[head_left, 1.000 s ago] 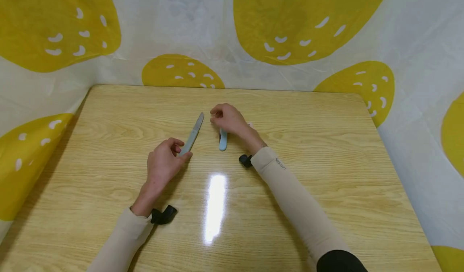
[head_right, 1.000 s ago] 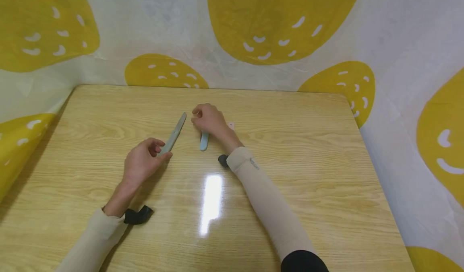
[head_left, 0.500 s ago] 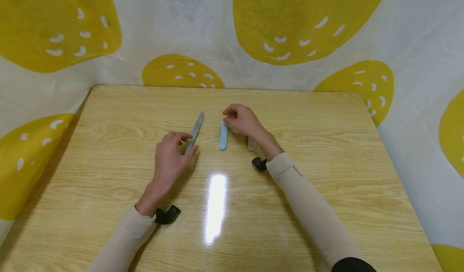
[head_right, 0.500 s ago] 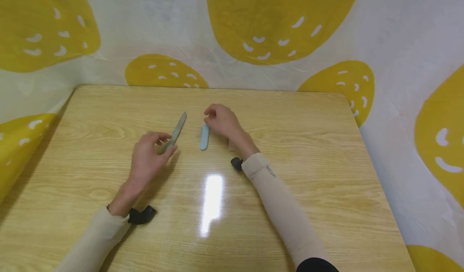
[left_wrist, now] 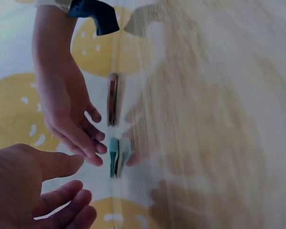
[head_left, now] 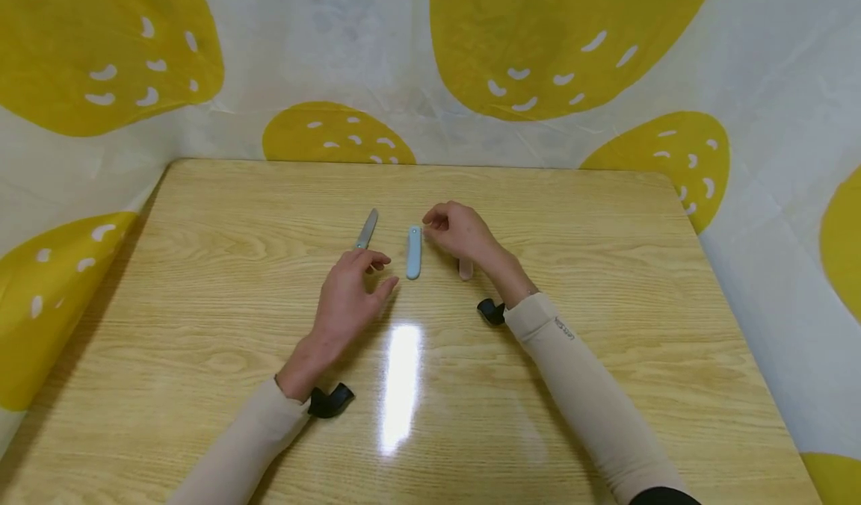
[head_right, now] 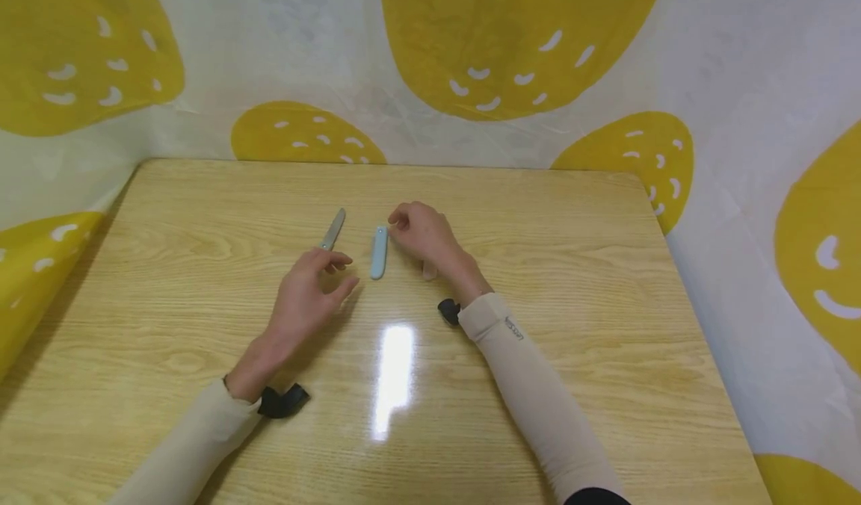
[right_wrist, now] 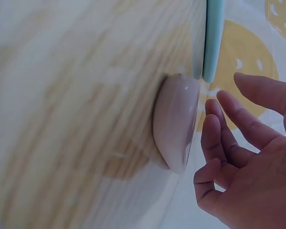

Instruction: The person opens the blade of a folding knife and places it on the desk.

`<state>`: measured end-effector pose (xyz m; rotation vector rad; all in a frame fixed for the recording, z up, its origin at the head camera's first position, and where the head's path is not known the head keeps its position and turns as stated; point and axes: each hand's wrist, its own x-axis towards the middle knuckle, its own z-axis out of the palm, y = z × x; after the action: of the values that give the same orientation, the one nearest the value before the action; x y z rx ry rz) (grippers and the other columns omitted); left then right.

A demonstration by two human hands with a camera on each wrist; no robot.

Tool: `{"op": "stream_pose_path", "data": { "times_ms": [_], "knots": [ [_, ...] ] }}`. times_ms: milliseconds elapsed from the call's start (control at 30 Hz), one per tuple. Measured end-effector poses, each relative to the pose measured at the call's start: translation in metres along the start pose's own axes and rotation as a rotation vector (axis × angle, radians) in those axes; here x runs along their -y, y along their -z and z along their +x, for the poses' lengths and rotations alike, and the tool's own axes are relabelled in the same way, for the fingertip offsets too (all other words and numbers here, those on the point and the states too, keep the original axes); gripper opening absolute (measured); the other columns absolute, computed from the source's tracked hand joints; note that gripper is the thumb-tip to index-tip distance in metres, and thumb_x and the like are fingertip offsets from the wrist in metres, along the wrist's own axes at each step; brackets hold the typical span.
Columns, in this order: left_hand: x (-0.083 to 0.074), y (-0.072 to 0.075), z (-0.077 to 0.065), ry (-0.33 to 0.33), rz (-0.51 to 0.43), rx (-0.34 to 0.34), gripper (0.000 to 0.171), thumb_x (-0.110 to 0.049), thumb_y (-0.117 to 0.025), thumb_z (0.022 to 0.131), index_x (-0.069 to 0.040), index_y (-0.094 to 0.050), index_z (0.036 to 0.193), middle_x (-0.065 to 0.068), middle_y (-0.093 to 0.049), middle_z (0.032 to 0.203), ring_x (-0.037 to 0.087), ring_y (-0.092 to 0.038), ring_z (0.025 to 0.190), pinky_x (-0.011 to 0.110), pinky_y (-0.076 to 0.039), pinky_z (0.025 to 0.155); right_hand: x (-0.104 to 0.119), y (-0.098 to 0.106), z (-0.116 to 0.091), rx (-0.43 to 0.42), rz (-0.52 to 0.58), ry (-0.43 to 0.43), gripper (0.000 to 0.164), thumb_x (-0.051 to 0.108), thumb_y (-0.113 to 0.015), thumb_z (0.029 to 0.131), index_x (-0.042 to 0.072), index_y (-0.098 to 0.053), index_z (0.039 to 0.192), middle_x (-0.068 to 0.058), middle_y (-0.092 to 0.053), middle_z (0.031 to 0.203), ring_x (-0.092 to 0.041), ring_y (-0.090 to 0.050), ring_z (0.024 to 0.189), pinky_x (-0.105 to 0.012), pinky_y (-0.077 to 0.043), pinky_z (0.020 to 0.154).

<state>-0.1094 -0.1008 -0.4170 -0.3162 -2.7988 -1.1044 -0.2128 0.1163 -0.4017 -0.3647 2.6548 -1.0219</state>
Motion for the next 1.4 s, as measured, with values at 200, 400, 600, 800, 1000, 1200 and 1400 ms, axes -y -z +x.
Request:
{"op": "stream_pose_path", "data": {
  "times_ms": [200, 400, 600, 800, 1000, 1200, 1400],
  "knots": [
    [-0.007, -0.007, 0.002, 0.009, 0.016, 0.075, 0.038, -0.021, -0.083, 0.09, -0.003, -0.07, 0.122, 0.011, -0.071, 0.113, 0.027, -0.066, 0.105, 0.043, -0.056, 0.09, -0.002, -0.001, -0.002, 0.018, -0.024, -0.005, 0.026, 0.02, -0.067, 0.101, 0.007, -0.072, 0.123, -0.011, -0.068, 0.113, -0.025, -0.063, 0.102, -0.039, -0.053, 0.093],
    [-0.012, -0.012, 0.002, 0.04, 0.023, 0.131, 0.045, -0.024, -0.083, 0.09, -0.003, -0.067, 0.126, 0.011, -0.068, 0.115, 0.027, -0.066, 0.101, 0.041, -0.057, 0.087, -0.002, -0.003, -0.005, 0.028, -0.049, -0.02, 0.026, 0.023, -0.068, 0.101, 0.008, -0.072, 0.123, -0.009, -0.068, 0.114, -0.024, -0.063, 0.102, -0.039, -0.053, 0.092],
    [-0.017, -0.016, 0.003, 0.077, 0.041, 0.196, 0.051, -0.026, -0.083, 0.09, -0.002, -0.064, 0.13, 0.01, -0.065, 0.114, 0.025, -0.063, 0.096, 0.039, -0.056, 0.086, -0.001, -0.004, -0.007, 0.047, -0.076, -0.044, 0.027, 0.025, -0.068, 0.101, 0.01, -0.072, 0.123, -0.007, -0.069, 0.115, -0.024, -0.065, 0.104, -0.04, -0.054, 0.094],
    [-0.018, -0.02, 0.005, 0.091, 0.058, 0.213, 0.05, -0.027, -0.083, 0.09, -0.002, -0.064, 0.13, 0.011, -0.064, 0.114, 0.024, -0.063, 0.095, 0.039, -0.056, 0.085, -0.002, -0.004, -0.008, 0.052, -0.072, -0.054, 0.027, 0.026, -0.069, 0.101, 0.01, -0.073, 0.123, -0.006, -0.07, 0.112, -0.023, -0.066, 0.102, -0.039, -0.055, 0.093],
    [-0.018, -0.022, 0.006, 0.093, 0.075, 0.206, 0.05, -0.028, -0.084, 0.09, -0.003, -0.064, 0.129, 0.01, -0.065, 0.112, 0.023, -0.062, 0.092, 0.038, -0.056, 0.082, -0.002, -0.005, -0.007, 0.059, -0.072, -0.047, 0.029, 0.027, -0.068, 0.102, 0.011, -0.071, 0.125, -0.005, -0.069, 0.112, -0.023, -0.065, 0.098, -0.038, -0.054, 0.091],
    [-0.019, -0.024, 0.009, 0.102, 0.083, 0.196, 0.049, -0.029, -0.083, 0.091, -0.004, -0.065, 0.129, 0.009, -0.065, 0.113, 0.023, -0.065, 0.096, 0.038, -0.057, 0.083, 0.0, -0.005, 0.001, 0.064, -0.087, -0.023, 0.037, 0.029, -0.069, 0.101, 0.011, -0.067, 0.134, -0.006, -0.068, 0.113, -0.022, -0.062, 0.097, -0.037, -0.052, 0.088],
    [-0.018, -0.026, 0.011, 0.108, 0.086, 0.186, 0.046, -0.026, -0.082, 0.092, -0.004, -0.065, 0.128, 0.009, -0.064, 0.111, 0.022, -0.063, 0.092, 0.035, -0.056, 0.078, 0.002, -0.007, 0.006, 0.088, -0.1, -0.002, 0.037, 0.026, -0.069, 0.101, 0.011, -0.068, 0.134, -0.009, -0.067, 0.115, -0.024, -0.061, 0.101, -0.039, -0.051, 0.092]
  ]
}}
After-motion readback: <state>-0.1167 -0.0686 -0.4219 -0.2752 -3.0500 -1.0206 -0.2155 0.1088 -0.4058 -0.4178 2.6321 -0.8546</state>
